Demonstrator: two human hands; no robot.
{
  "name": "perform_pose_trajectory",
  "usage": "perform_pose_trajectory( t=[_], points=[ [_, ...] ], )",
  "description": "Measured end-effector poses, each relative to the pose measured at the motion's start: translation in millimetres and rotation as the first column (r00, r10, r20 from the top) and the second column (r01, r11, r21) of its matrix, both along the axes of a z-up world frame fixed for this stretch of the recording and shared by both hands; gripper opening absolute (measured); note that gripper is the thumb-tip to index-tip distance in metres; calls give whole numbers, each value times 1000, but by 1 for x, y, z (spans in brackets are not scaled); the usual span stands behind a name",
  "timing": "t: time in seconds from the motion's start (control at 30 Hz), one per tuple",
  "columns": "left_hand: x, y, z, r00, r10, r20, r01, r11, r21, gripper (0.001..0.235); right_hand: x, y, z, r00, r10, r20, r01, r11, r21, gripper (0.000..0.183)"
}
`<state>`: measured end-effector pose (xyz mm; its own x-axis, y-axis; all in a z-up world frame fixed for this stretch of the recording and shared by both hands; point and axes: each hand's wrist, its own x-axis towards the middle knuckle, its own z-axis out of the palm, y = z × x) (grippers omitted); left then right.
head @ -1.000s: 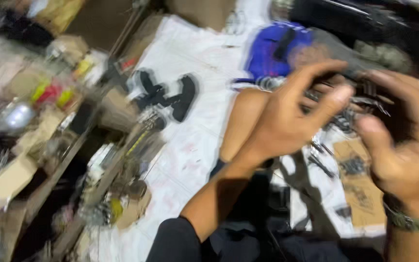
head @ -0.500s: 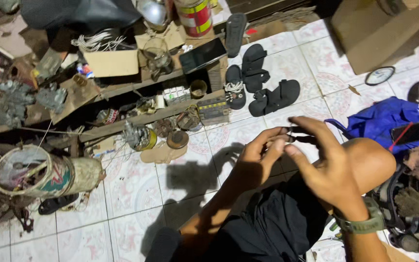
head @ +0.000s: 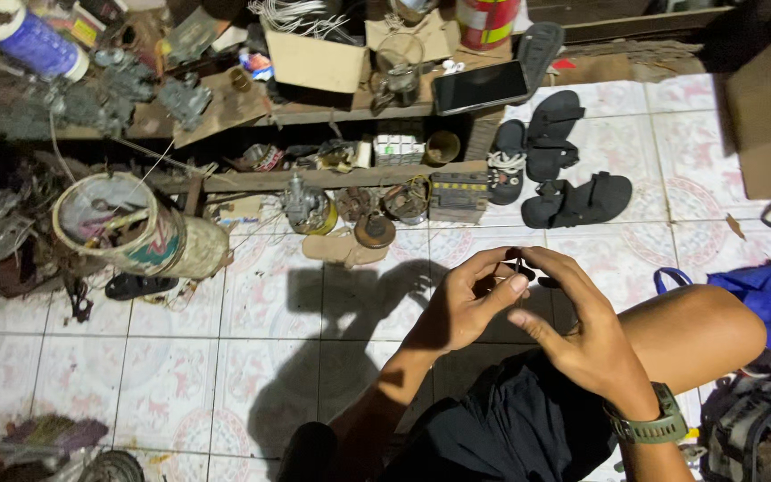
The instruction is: The person uses a screwdriver to remove a bolt from a metal engine casing. They then remove a piston and cylinder assembly, place the screwdriver down, and proceed to remove a piston ring from the piston by hand.
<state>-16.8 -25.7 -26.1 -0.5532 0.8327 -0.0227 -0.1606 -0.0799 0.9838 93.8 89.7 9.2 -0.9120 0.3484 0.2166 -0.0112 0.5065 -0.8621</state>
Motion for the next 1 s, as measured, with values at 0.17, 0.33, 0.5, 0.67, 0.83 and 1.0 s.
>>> perform_pose_trajectory(
  t=[0.17, 0.33, 0.5, 0.67, 0.83, 1.0],
  points=[
    [-3, -14, -20, 991, 85, 103, -85, 996, -6, 41, -13, -9, -2, 995, 73, 64, -77, 995, 64, 62],
    [-9, -29, -24, 988, 57, 146, -55, 998, -16, 45, -21, -15, -8, 992, 111, 64, -115, 990, 78, 57],
    [-11, -42, -15, 990, 100, 104, -89, 991, -98, 53, -28, -21, -9, 986, 163, 46, -166, 983, 81, 50],
    [-14, -54, -6, 990, 118, 71, -105, 980, -167, 60, -32, -24, -10, 970, 196, 146, -208, 975, 73, 63],
    [-5, -60, -17, 984, 164, 73, -151, 977, -153, 53, -29, -28, -18, 970, 213, 114, -225, 968, 108, 58],
    [7, -70, -14, 979, 185, 86, -156, 951, -265, 55, -20, -31, -23, 955, 243, 167, -268, 952, 146, 54]
  ],
)
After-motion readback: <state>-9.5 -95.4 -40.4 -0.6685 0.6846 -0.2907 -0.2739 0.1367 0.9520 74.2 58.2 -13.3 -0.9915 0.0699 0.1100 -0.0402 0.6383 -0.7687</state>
